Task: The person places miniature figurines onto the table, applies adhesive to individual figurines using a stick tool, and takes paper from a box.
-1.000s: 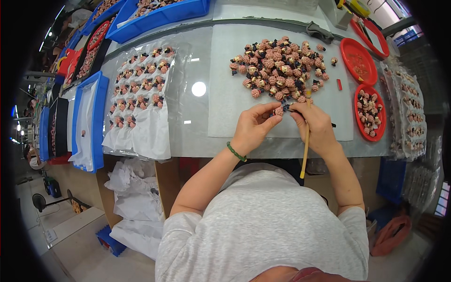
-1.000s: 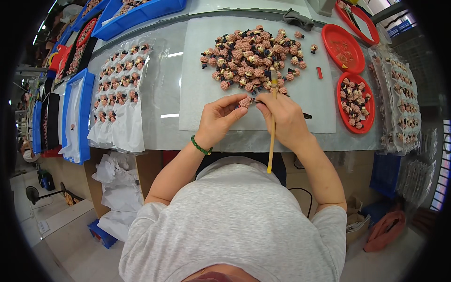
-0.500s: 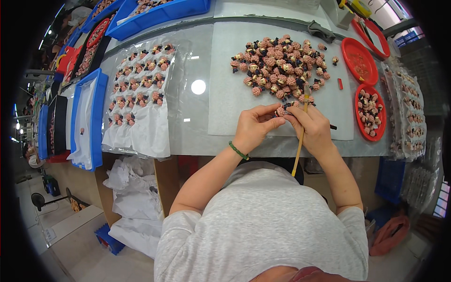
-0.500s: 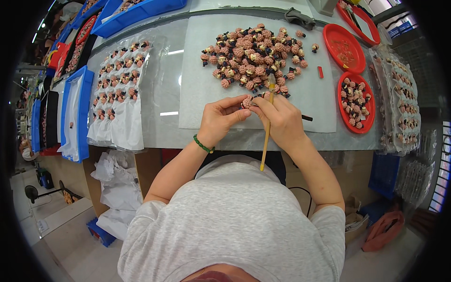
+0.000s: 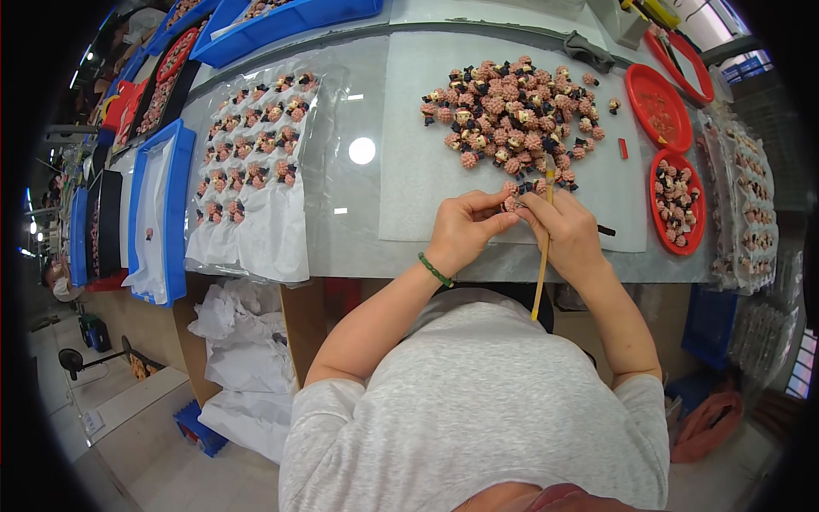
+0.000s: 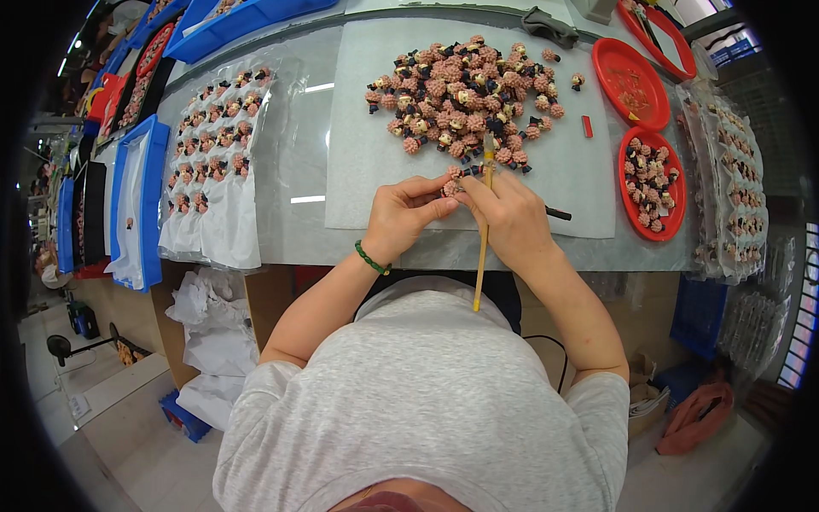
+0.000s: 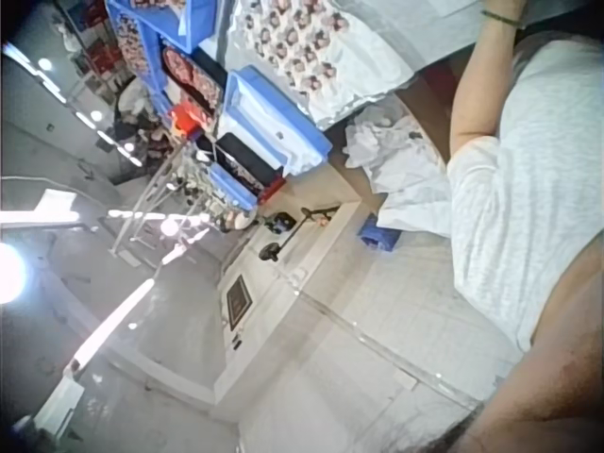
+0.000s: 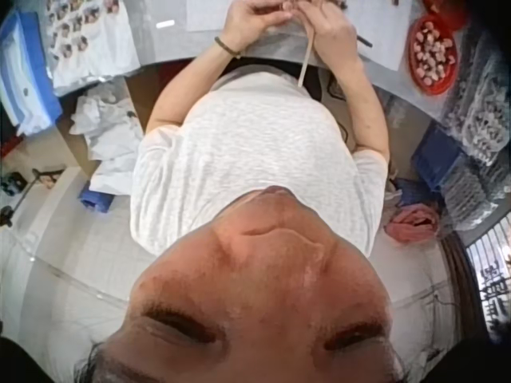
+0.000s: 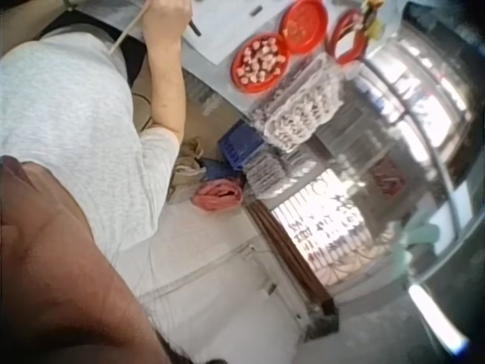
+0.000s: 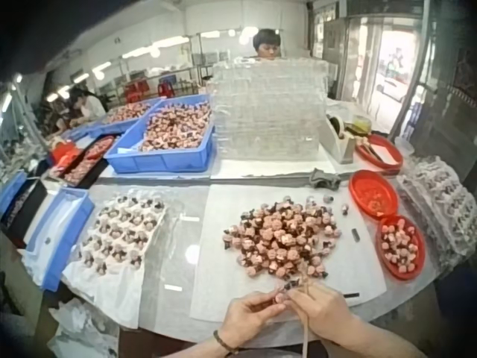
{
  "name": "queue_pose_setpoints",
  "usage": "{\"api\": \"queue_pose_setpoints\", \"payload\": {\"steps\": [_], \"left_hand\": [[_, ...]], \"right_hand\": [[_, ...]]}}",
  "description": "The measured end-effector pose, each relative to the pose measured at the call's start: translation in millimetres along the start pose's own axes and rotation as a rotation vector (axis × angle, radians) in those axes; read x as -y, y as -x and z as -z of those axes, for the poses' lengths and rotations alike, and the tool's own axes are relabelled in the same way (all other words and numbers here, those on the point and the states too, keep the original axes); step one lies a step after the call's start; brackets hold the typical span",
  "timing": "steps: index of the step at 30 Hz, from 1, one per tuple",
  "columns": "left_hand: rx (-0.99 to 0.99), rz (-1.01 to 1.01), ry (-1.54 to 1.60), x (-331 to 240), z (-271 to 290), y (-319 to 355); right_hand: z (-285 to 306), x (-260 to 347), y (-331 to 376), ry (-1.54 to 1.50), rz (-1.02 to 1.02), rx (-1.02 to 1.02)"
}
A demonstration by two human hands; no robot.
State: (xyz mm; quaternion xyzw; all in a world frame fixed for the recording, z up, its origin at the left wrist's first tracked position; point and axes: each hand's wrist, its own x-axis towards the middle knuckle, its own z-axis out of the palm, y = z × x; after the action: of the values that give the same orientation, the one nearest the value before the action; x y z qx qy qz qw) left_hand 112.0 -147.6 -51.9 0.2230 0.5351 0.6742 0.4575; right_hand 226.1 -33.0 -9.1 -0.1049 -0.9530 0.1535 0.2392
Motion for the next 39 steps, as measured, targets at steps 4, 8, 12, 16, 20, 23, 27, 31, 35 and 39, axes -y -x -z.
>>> {"api": "queue_pose_setpoints", "payload": {"steps": [4, 8, 12, 16, 20, 23, 27, 31, 35, 39], "left_hand": [[-0.002, 0.000, -0.042, 1.8, 0.4, -0.7], [-0.003, -0.001, -0.037, -0.3, -1.5, -0.4], [-0.001, 0.019, -0.023, -0.2, -0.9, -0.6], [0.000, 0.021, -0.035, 0.2, -0.6, -0.6], [-0.005, 0.040, -0.032, -0.4, -0.5, -1.0], [-0.001, 0.061, -0.028, -0.7, -0.5, -1.3], [-0.011, 0.042, -0.022, 0.0, -1.0, -0.4], [-0.019, 0.029, -0.006, 1.9, -0.9, -0.7], [-0.015, 0.045, -0.003, 0.8, 0.1, -1.3], [-0.014, 0.044, 0.001, 0.5, 0.4, -1.7]], "right_hand": [[-0.1, 0.0, -0.2, -0.005, 0.008, 0.001], [0.3, -0.1, -0.7, -0.004, 0.005, 0.003], [-0.4, -1.5, -0.7, 0.003, 0.020, 0.001], [-0.6, -1.8, -1.2, -0.005, 0.038, -0.011], [-0.8, -3.1, -2.1, -0.010, 0.046, -0.013], [-0.7, -3.7, -2.7, -0.026, 0.055, -0.011], [-2.1, -5.0, -1.2, -0.038, 0.054, -0.012], [-3.0, -6.1, -0.7, -0.052, 0.060, -0.015], [-1.7, -5.1, -2.7, -0.074, 0.087, -0.045], [-2.7, -4.4, -1.3, -0.045, 0.069, -0.035]]}}
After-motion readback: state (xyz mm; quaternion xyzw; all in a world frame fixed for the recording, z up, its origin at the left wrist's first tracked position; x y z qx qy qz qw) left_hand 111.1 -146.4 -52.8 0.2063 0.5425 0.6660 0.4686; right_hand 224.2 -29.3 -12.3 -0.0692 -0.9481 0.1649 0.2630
